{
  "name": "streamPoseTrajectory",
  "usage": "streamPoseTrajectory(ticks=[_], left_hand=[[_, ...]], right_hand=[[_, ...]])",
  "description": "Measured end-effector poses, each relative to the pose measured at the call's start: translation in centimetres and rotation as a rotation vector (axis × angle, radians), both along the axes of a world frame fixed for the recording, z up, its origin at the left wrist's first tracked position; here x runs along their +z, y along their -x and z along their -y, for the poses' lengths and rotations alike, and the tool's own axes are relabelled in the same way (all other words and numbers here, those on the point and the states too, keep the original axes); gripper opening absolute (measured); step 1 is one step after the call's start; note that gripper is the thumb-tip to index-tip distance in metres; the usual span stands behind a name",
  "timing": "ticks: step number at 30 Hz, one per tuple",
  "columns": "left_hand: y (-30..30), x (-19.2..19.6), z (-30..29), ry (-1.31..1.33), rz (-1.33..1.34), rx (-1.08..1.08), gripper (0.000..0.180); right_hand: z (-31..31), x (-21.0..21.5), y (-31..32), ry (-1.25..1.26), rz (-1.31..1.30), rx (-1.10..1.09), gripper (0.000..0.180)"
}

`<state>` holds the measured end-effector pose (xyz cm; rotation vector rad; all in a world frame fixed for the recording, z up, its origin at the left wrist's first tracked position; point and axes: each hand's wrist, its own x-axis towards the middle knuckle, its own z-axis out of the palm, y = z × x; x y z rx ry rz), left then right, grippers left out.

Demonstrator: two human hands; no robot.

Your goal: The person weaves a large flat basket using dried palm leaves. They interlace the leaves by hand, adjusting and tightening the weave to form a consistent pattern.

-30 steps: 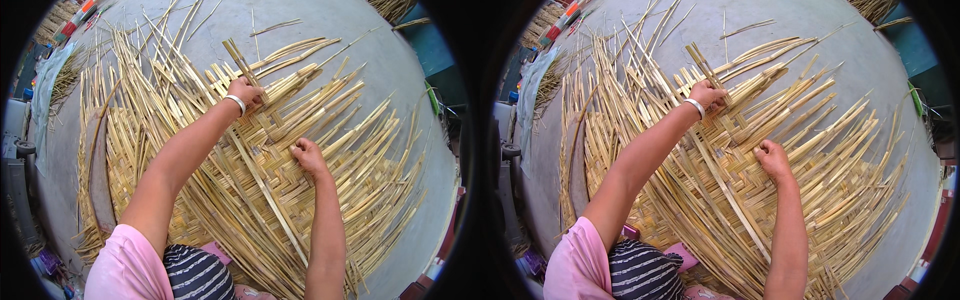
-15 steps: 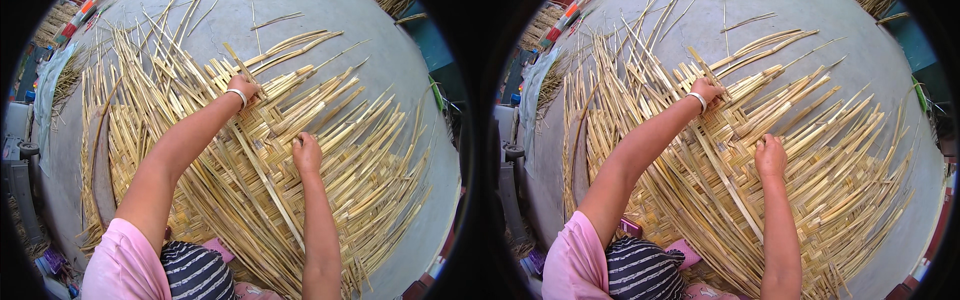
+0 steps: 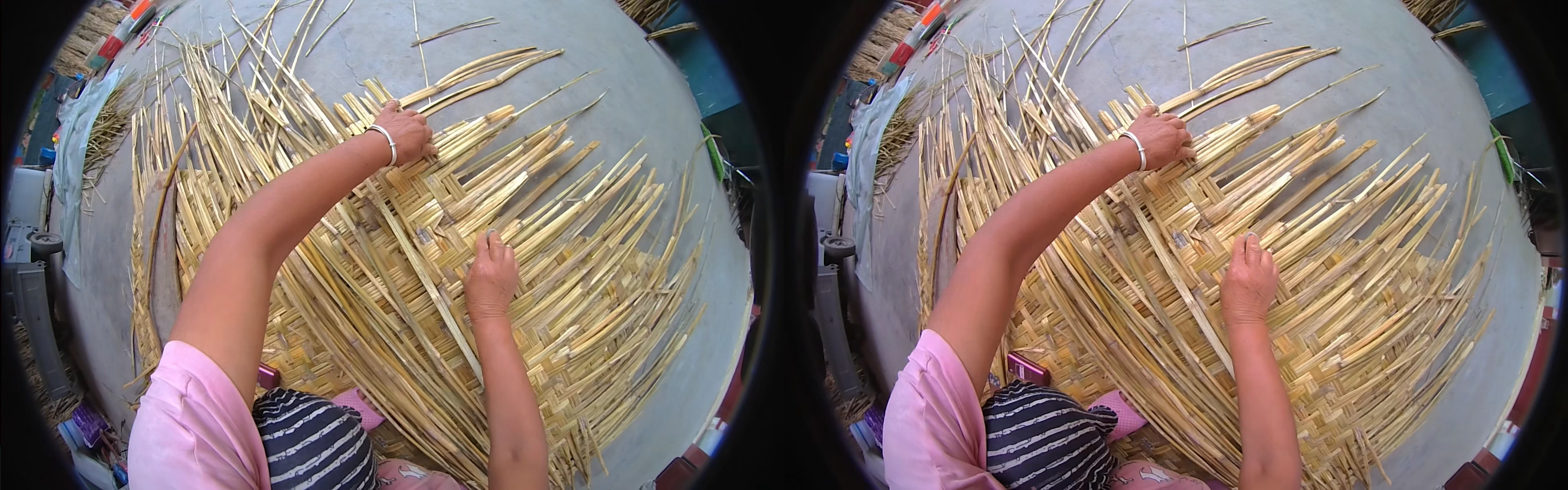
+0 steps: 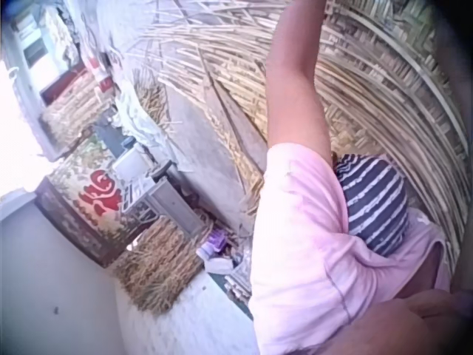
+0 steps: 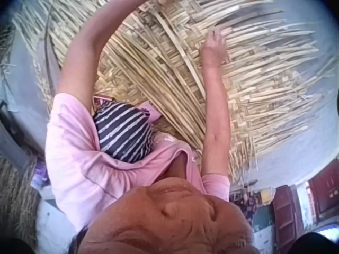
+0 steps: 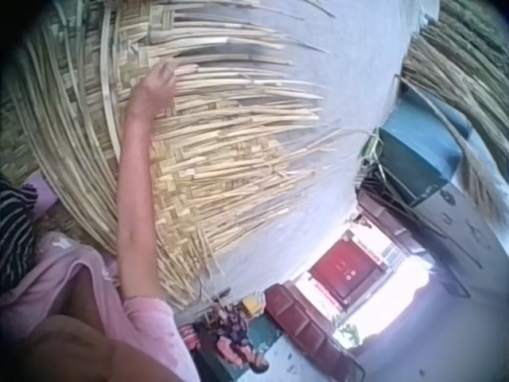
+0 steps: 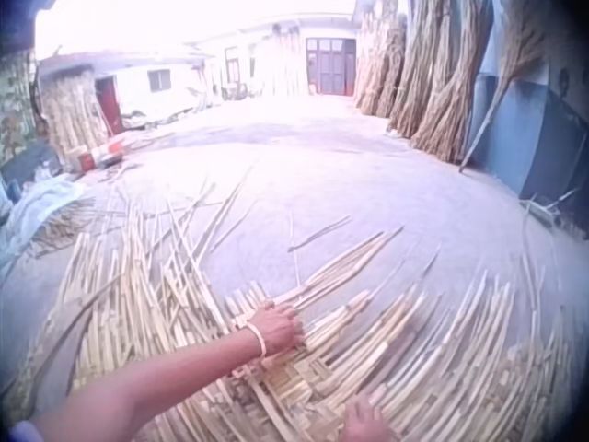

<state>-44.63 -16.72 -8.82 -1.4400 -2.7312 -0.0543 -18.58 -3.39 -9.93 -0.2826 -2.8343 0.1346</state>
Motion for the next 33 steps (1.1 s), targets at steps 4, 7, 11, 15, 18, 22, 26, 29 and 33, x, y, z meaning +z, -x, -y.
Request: streamPoseTrajectory(ticks=[4,7,11,15,18,22,26,29,33], left_hand=[[1.2,2.6,-1.6,0.314,0.186,-0.011,0.042],[1.7,2.4,-1.8,0.298,0.139,-0.041,0.041],[1.7,1.9,-1.7,0.29,0.29,0.05,0.039],[2.1,2.7,-2.0,0.34,0.363,0.041,0.038],[2.5,2.7,-2.3,0.384,0.379,0.039,0.037],[3.2,2.4,-3.1,0.455,0.421,0.047,0.036],[3.3,3.0,-4.0,0.53,0.453,0.039,0.035],[3.4,3.0,-4.2,0.58,0.482,0.025,0.035],[3.1,3.2,-5.0,0.714,0.446,0.053,0.038]], right_hand=[[-0.3,0.0,-0.4,-0.066,0.009,0.024,0.031],[0.3,0.2,-0.1,-0.067,0.008,0.011,0.032],[0.5,0.3,-0.1,-0.057,0.011,-0.009,0.033],[0.3,0.2,-0.2,-0.051,0.028,-0.01,0.033],[0.4,0.7,0.1,-0.028,0.059,0.012,0.033],[0.6,0.5,0.1,-0.035,0.083,0.009,0.033],[0.6,0.6,-0.1,-0.019,0.086,0.011,0.034],[0.9,0.6,-0.3,-0.017,0.101,0.011,0.035],[1.3,0.7,-0.5,0.007,0.117,0.007,0.036]])
